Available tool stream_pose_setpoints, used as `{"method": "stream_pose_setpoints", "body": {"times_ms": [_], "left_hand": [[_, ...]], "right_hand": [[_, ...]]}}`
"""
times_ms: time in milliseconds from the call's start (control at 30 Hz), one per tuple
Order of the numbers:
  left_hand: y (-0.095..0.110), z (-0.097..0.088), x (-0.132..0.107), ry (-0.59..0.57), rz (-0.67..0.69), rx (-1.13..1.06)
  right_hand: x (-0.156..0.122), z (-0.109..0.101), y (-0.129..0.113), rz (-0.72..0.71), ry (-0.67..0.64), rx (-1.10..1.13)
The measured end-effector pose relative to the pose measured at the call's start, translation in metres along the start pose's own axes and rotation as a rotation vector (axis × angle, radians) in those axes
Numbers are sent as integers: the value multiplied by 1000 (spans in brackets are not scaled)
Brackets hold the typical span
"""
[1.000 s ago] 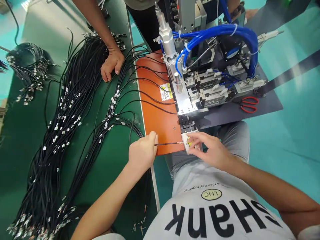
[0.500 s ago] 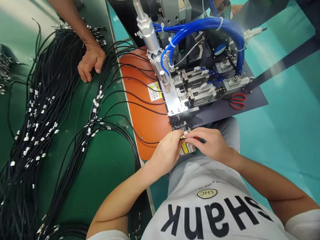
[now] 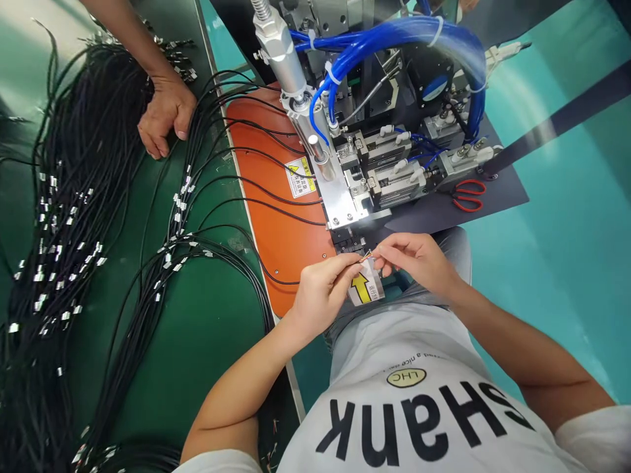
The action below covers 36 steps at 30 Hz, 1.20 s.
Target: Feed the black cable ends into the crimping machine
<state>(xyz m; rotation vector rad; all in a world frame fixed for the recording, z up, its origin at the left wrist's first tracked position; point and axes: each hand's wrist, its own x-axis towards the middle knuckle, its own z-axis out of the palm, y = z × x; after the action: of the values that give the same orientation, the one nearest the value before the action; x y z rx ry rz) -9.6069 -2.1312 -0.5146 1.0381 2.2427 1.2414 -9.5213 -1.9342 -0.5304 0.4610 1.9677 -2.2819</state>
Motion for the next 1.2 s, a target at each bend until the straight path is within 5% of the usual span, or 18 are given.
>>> {"method": "stream_pose_setpoints", "body": {"times_ms": [300, 500, 800, 1200], "left_hand": [[0, 4, -2, 84, 18, 28], [-1, 7, -2, 198, 28, 26], [-1, 7, -4, 164, -15, -97], [4, 9, 6, 124, -213, -450]], "right_hand": [[11, 7, 3, 80, -72, 177], [4, 21, 15, 17, 67, 50], [3, 19, 9, 20, -20, 170], [-5, 28, 10, -30, 52, 30]]}}
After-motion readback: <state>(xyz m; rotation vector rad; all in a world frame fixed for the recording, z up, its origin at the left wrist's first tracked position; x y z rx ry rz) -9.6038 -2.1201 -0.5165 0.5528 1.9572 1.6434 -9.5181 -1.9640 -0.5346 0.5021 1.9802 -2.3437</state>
